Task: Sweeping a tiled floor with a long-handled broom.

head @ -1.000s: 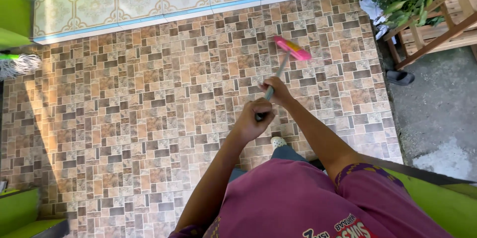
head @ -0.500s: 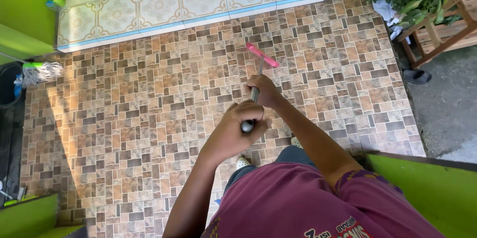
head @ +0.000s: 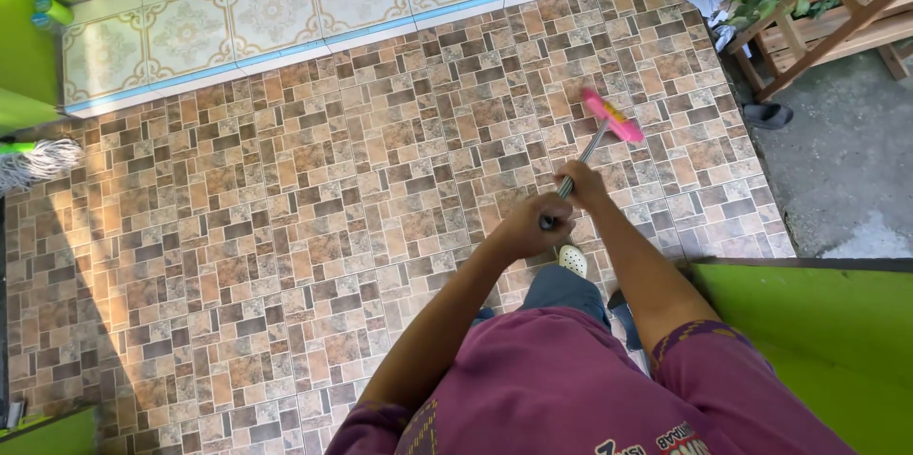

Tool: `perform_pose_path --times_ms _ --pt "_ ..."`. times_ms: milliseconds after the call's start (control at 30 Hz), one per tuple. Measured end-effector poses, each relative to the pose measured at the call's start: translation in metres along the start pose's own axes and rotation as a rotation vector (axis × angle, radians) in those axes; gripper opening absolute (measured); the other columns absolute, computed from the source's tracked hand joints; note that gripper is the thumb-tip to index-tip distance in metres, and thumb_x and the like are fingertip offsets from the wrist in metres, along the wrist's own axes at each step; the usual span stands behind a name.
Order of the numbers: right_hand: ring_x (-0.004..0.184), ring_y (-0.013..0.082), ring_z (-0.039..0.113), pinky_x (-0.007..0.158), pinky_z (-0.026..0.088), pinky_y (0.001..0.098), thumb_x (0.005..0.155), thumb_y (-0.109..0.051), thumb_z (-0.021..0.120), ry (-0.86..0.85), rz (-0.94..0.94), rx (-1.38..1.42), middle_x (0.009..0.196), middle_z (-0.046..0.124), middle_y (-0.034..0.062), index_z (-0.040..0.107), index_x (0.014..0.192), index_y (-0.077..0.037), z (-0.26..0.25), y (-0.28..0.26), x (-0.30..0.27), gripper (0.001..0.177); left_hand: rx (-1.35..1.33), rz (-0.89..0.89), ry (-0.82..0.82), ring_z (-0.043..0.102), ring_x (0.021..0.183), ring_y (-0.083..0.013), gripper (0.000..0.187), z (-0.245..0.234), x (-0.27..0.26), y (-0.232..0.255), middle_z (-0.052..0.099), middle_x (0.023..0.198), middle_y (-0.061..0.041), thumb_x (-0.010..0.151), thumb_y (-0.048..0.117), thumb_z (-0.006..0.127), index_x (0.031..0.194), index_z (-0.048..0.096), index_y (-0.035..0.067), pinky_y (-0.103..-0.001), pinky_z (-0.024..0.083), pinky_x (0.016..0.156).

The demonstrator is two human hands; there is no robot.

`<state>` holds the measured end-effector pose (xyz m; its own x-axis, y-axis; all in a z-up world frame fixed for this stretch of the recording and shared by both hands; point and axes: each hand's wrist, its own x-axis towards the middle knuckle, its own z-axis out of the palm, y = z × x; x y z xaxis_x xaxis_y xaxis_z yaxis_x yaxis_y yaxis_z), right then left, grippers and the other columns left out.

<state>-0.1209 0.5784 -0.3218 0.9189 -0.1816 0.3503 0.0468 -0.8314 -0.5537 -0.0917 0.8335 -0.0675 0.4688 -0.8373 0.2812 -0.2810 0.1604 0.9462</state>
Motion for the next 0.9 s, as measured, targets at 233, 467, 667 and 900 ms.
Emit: perform_pose_path --times_ms 233,467,667,900 --pt "0.087 0.0321 0.067 0.077 0.054 0.0425 0.092 -0.015 0.077 0.115 0.005 0.174 0.086 0.068 0.0102 0.069 0.091 -0.006 0.031 -0.116 0.031 0.012 0.1 -0.11 -0.035 0.049 0.062 -0.0224 0.029 -0.067 -0.03 0.063 0.047 0.066 -0.008 0.081 0.003 0.068 0.068 0.043 0.001 -0.039 0.042 0.061" --pt "0.077 0.0303 0.06 0.074 0.047 0.0417 0.088 -0.012 0.069 -0.039 0.025 0.427 0.077 0.062 0.0128 0.065 0.083 0.0 0.086 -0.225 0.085 0.014 0.345 -0.314 0.011 0.063 0.066 -0.0205 0.018 -0.12 -0.059 0.141 0.06 0.067 -0.006 0.079 0.005 0.068 0.067 0.055 0.004 -0.039 0.049 0.074" --pt "0.078 0.0264 0.063 0.072 0.049 0.0395 0.1 -0.023 0.063 -0.36 0.164 0.46 0.083 0.062 0.0118 0.06 0.078 -0.003 0.033 -0.323 0.125 0.03 0.487 -0.231 0.13 0.064 0.075 -0.0192 0.016 -0.135 -0.085 0.171 0.064 0.074 -0.003 0.078 0.006 0.072 0.069 0.058 0.006 -0.04 0.043 0.08" --pt "0.07 0.0258 0.069 0.066 0.057 0.0359 0.1 -0.025 0.062 -0.318 0.182 0.233 0.092 0.065 0.0108 0.063 0.078 -0.006 -0.002 -0.32 0.122 0.029 0.49 -0.056 0.145 0.064 0.078 -0.0151 0.022 -0.132 -0.113 0.16 0.06 0.073 0.0 0.082 0.009 0.073 0.07 0.054 0.011 -0.036 0.043 0.079"
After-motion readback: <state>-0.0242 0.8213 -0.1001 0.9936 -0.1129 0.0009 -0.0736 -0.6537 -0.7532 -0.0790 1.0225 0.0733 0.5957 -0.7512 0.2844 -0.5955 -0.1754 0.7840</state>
